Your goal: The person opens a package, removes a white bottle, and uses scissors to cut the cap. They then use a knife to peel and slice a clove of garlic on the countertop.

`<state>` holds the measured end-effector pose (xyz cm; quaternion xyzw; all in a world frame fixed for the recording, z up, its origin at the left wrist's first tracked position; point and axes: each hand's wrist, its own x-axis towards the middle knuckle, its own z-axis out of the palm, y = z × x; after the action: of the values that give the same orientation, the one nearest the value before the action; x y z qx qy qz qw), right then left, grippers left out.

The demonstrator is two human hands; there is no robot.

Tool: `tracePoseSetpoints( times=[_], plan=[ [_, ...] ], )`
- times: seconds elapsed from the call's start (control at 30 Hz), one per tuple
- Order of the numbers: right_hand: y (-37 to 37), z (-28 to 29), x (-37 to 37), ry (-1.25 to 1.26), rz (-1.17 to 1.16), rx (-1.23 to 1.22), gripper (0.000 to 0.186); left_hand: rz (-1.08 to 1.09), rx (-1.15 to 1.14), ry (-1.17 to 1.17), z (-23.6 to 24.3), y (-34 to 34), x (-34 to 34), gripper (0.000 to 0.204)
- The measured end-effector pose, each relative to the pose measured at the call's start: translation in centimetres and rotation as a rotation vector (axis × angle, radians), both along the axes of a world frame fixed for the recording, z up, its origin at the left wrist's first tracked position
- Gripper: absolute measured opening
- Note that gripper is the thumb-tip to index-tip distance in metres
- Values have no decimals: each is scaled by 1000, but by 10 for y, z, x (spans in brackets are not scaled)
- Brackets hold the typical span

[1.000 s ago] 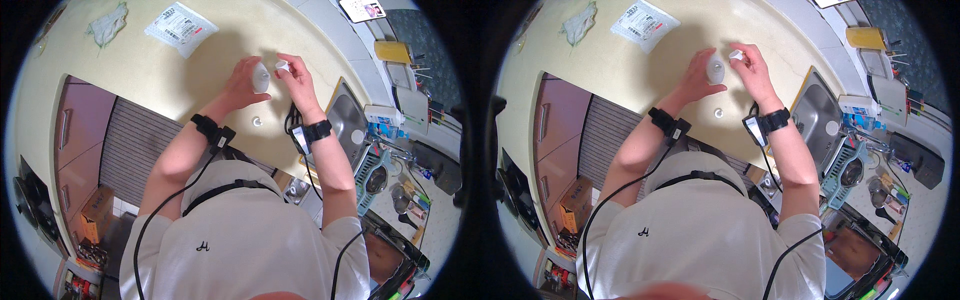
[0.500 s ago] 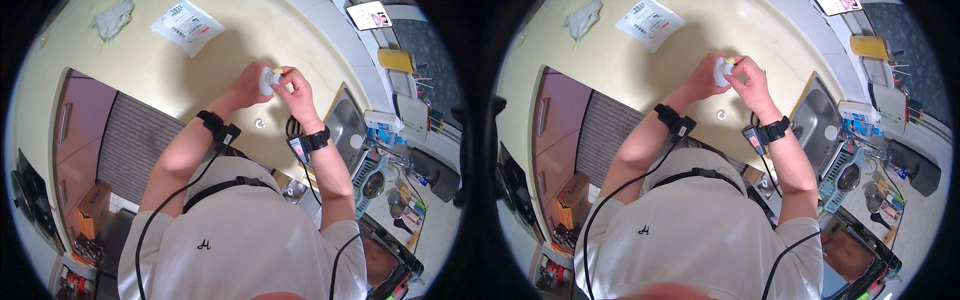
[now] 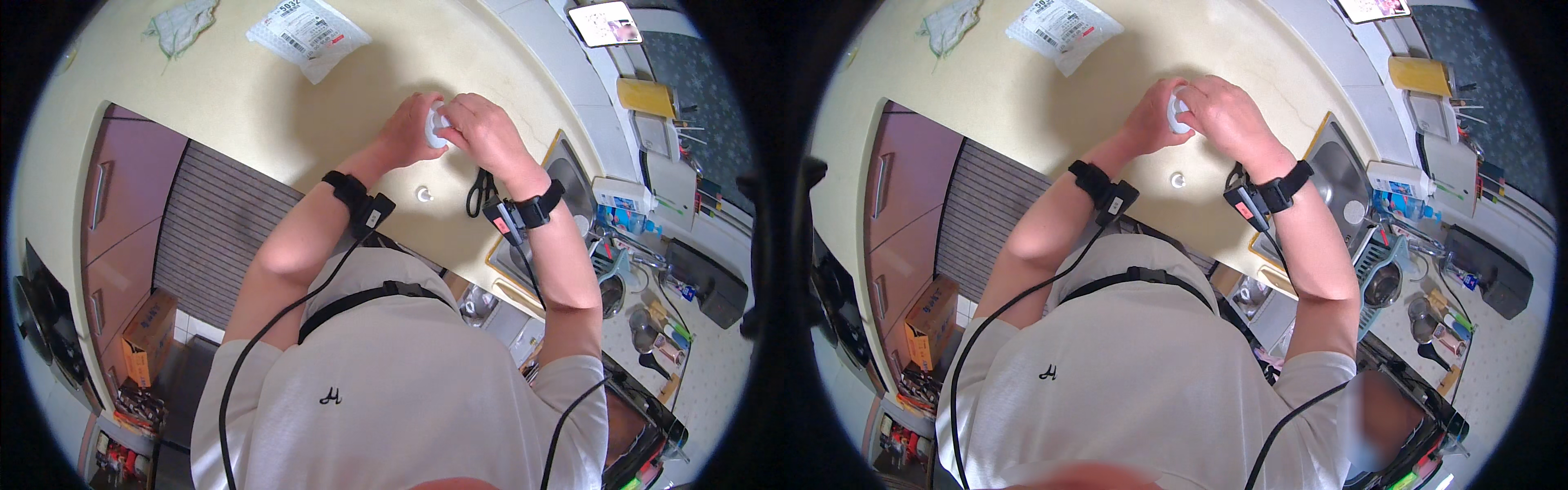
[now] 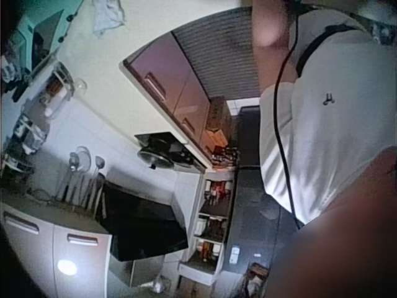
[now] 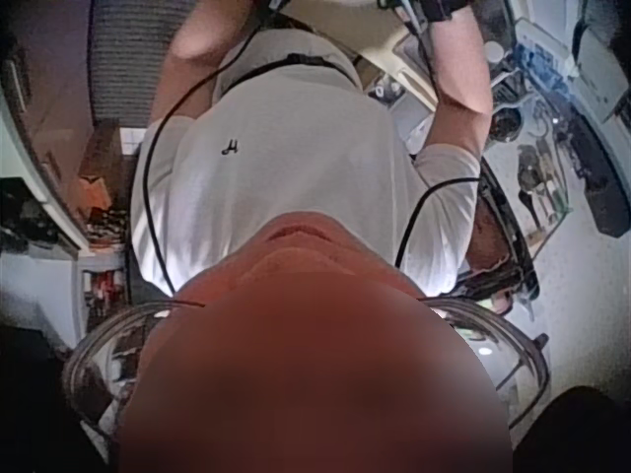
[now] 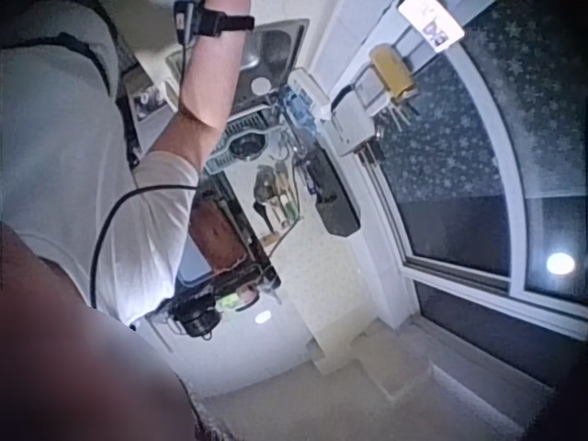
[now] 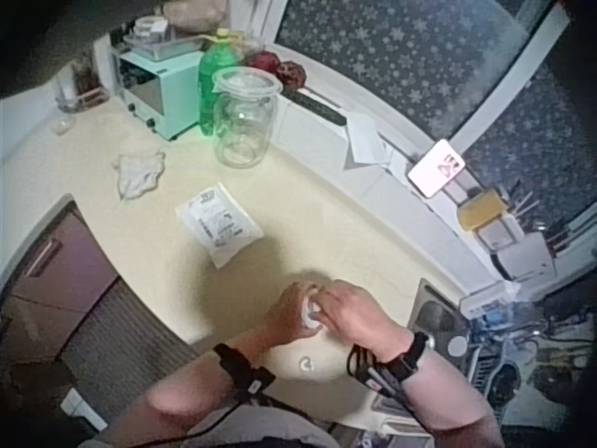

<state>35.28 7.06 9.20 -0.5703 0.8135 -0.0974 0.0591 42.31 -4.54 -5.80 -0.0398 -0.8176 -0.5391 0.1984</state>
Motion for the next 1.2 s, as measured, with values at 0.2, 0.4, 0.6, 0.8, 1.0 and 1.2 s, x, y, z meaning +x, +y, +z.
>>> tracePoseSetpoints(
  times=[0.2,0.4,0.6,0.8,1.0,1.2],
  plan=[
    [-8,-5,6,179,-166,177,31,-4,-21,55,-2,1,-2,78],
    [-2,3,10,-15,-184,-5,30,-58,29,-45,0,-3,0,74],
    [1,-2,-3,-23,-22,-6,28,-21,69,23,3,-2,-1,77],
    [-8,2,6,128,-284,406,26,-34,102,14,1,-2,-1,80],
    [0,6,8,70,-24,-108,29,-6,36,42,0,-2,-2,80],
    [-9,6,5,126,-232,423,30,-33,69,-5,1,-2,1,81]
  ],
)
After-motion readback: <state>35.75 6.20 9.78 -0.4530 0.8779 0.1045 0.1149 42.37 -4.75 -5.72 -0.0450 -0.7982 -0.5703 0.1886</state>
